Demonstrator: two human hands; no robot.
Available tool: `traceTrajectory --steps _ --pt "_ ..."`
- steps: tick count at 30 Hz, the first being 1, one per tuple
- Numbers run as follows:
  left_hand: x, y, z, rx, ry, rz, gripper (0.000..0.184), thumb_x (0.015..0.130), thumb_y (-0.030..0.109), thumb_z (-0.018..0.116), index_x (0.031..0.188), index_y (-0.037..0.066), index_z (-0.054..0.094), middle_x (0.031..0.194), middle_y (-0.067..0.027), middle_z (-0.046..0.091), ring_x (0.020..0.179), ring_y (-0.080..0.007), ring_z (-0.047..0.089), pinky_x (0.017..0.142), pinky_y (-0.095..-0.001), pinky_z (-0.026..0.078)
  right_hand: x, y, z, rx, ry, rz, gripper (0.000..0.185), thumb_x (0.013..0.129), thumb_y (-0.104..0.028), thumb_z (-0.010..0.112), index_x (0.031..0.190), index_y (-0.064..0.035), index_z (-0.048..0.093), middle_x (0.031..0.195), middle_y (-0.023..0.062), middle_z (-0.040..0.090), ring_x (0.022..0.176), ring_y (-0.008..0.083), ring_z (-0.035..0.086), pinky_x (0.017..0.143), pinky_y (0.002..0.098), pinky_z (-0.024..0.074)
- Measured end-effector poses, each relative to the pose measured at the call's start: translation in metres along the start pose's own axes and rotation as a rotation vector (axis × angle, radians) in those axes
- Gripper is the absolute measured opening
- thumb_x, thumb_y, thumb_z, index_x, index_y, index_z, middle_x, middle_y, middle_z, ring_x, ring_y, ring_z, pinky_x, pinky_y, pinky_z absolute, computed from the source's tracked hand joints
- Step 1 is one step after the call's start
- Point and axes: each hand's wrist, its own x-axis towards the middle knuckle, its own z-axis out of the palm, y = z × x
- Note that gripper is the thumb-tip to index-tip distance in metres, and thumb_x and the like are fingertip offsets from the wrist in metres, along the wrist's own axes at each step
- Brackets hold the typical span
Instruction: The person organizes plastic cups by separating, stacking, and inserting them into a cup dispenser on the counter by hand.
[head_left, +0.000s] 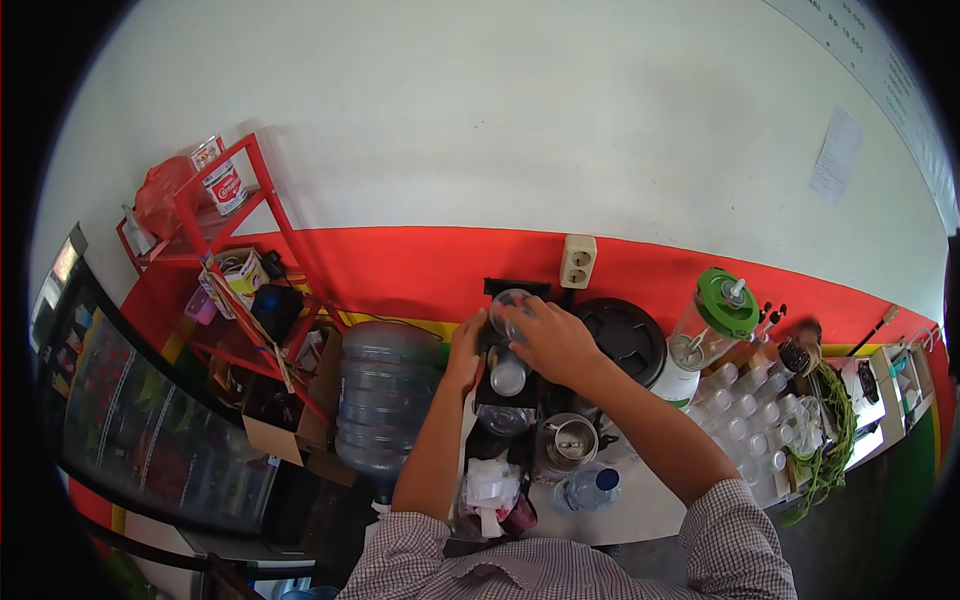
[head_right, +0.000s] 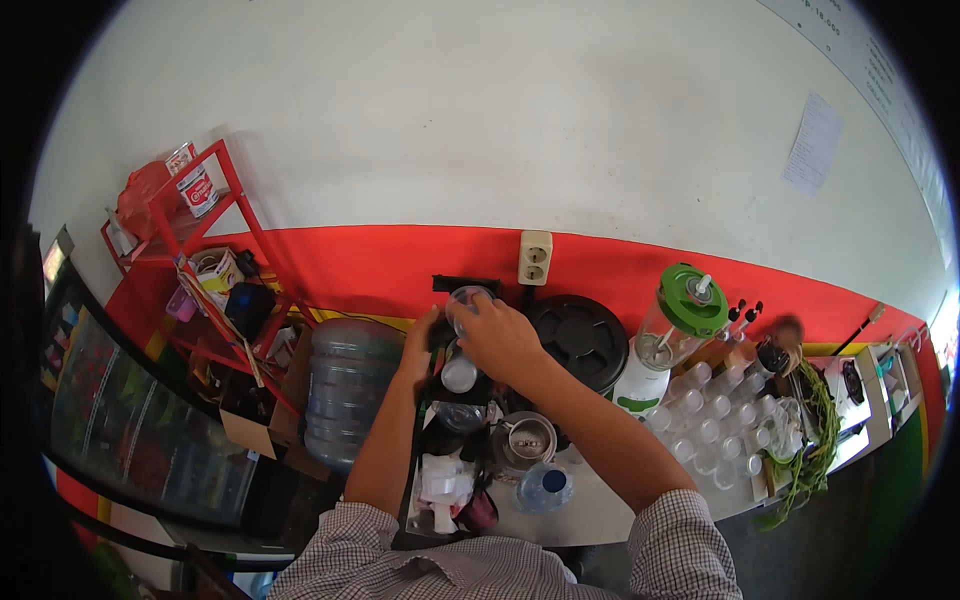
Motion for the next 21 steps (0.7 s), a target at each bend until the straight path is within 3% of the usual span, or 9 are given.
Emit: traceTrajectory --steps 2,4,7,10,13,16,21 --pt "-0.012 0.004 0.01 0.004 -0.002 0.025 0.052 0.11 0.045 0.055 0.136 0.002 0.067 0.126 -0.0101 0.072 0.116 -0.019 0.068 0.105 -0.0352 0.05 0.005 0.001 0.003 -0.006 -0.007 -0.027 0.059 0.084 -0.02 0.081 0.138 -0.0102 0.058 0.127 0.0205 0.065 0.102 0.0365 0.072 0.086 0.0437 0.0616" --pt "-0.023 0.009 0.021 -0.076 0.038 0.013 0.054 0.112 0.044 0.051 0.145 0.002 0.061 0.136 -0.0103 0.067 0.125 -0.0198 0.063 0.11 -0.0352 0.046 0.01 0.002 0.01 -0.11 -0.086 0.025 0.063 0.084 -0.016 0.081 0.143 -0.0186 0.059 0.136 0.0169 0.061 0.107 0.0352 0.07 0.088 0.0439 0.0611" --pt "-0.021 -0.015 0.015 -0.2 0.049 0.123 0.053 0.115 0.041 0.045 0.15 0.002 0.056 0.145 -0.0095 0.062 0.135 -0.0194 0.056 0.116 -0.0359 0.041 0.019 0.008 0.03 -0.28 -0.098 -0.023 0.059 0.081 -0.013 0.081 0.137 -0.0161 0.064 0.134 0.016 0.063 0.106 0.0344 0.071 0.086 0.0433 0.0618" --pt "-0.02 -0.023 0.008 -0.026 -0.091 0.25 0.048 0.116 0.037 0.043 0.146 0.003 0.059 0.139 -0.0076 0.064 0.134 -0.0174 0.053 0.117 -0.0346 0.038 0.032 0.006 0.034 -0.286 -0.174 -0.026 0.05 0.08 -0.01 0.078 0.129 -0.0129 0.067 0.128 0.0155 0.066 0.103 0.0342 0.072 0.083 0.0427 0.0628" --pt "-0.028 -0.014 0.012 0.108 -0.044 0.258 0.044 0.116 0.034 0.045 0.141 0.002 0.06 0.131 -0.0063 0.065 0.127 -0.0156 0.056 0.113 -0.0318 0.039 0.047 0.006 0.036 -0.361 -0.236 -0.008 0.038 0.083 -0.012 0.076 0.121 -0.0106 0.068 0.119 0.0153 0.069 0.095 0.0329 0.075 0.076 0.0413 0.0638" --pt "-0.028 -0.013 0.014 0.027 -0.045 0.243 0.039 0.115 0.031 0.046 0.137 0.002 0.062 0.125 -0.0051 0.065 0.122 -0.0138 0.056 0.11 -0.0299 0.04 0.051 0.01 0.053 -0.422 -0.185 -0.026 0.034 0.083 -0.013 0.076 0.116 -0.0084 0.068 0.109 0.0171 0.07 0.087 0.0331 0.077 0.071 0.041 0.064" --pt "-0.034 -0.005 0.02 0.024 -0.011 0.228 0.038 0.115 0.03 0.047 0.136 0.002 0.062 0.125 -0.0049 0.066 0.121 -0.0135 0.057 0.108 -0.0297 0.041 0.051 0.007 0.058 -0.384 -0.203 0.058 0.034 0.086 -0.019 0.08 0.112 -0.0011 0.067 0.106 0.0217 0.072 0.085 0.0352 0.078 0.071 0.0407 0.0644"
